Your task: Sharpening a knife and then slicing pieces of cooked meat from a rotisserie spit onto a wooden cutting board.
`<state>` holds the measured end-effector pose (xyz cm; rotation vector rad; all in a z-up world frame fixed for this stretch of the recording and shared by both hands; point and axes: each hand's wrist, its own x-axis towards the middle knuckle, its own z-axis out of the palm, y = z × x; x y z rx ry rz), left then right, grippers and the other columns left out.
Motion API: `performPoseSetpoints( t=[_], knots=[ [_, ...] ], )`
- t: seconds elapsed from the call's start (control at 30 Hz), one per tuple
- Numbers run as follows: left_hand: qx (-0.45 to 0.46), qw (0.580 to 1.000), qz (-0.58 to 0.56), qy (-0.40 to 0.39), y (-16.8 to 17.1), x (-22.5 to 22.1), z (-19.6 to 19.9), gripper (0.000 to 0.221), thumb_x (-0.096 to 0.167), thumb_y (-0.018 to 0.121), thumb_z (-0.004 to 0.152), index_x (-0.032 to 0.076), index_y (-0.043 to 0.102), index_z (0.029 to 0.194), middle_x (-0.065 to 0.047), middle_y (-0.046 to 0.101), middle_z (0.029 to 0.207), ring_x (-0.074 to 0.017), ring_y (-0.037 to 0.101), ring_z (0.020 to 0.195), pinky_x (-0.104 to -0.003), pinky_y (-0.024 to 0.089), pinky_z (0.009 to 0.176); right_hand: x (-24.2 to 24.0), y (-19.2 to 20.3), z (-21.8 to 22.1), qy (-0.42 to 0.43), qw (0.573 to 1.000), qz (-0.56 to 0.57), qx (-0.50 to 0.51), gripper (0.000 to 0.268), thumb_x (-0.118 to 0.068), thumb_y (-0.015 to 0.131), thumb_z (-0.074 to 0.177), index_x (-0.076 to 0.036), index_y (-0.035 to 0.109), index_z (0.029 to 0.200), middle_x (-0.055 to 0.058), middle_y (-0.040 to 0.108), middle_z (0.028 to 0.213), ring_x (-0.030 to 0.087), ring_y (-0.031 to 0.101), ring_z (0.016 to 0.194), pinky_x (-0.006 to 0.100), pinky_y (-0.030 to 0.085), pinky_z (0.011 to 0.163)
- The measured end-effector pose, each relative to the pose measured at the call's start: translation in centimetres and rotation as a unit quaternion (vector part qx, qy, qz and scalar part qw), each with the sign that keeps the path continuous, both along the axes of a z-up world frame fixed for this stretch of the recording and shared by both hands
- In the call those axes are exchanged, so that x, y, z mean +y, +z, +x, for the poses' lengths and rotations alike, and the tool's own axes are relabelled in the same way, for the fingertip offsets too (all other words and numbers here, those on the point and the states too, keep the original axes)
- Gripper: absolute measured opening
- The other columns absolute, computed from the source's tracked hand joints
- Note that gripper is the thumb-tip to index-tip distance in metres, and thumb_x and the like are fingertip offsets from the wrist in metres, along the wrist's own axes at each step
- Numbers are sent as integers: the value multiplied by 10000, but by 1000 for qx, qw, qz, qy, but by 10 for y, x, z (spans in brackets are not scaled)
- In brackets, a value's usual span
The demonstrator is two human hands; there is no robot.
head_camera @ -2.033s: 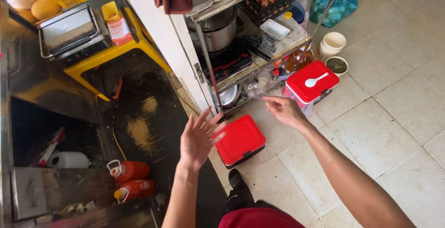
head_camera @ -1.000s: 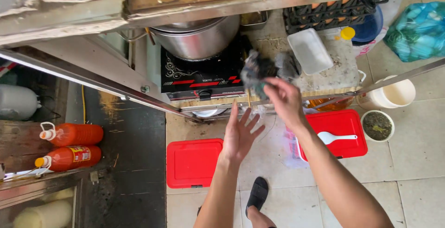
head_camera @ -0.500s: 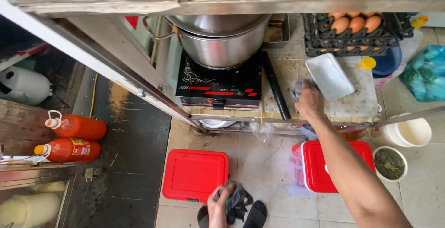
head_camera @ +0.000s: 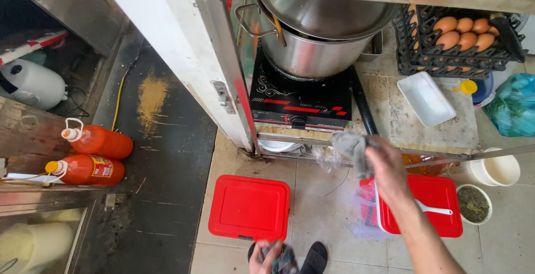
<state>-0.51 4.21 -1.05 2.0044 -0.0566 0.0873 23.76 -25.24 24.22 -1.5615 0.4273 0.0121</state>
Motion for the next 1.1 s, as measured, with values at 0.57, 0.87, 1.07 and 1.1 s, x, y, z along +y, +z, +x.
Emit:
performPoseSetpoints(
  t=[0.57,0.87,1.07,1.1],
  knots=[
    [302,865,-375,143,280,-100,132,272,140,744,881,-7,797,1104,-86,774,940,-92,640,781,-256,528,688,81,-35,-106,-114,990,1,84,354,-295,639,1002,-1,708,1188,98,744,1019,166,648,893,339,532,798],
    [303,812,-445,223,254,-104,123,527,377,614,1020,-92,763,831,-78,719,709,-111,591,604,-245,479,560,-96,-34,45,-68,937,-343,-20,646,-476,525,1091,-42,370,1543,245,487,1471,357,490,1326,455,410,1097],
    [228,874,-407,138,326,-108,143,320,218,668,984,-8,692,1211,-106,678,1118,-122,600,935,-280,505,771,18,90,-69,193,980,-27,42,861,-581,425,942,-163,148,1641,88,258,1695,256,302,1528,499,283,1200],
    [226,874,-406,142,340,-103,145,320,218,668,984,-8,692,1211,-106,678,1118,-122,600,935,-280,505,771,34,94,-78,197,979,-26,42,861,-581,425,942,-163,148,1641,88,258,1695,256,302,1528,499,283,1200]
  ],
)
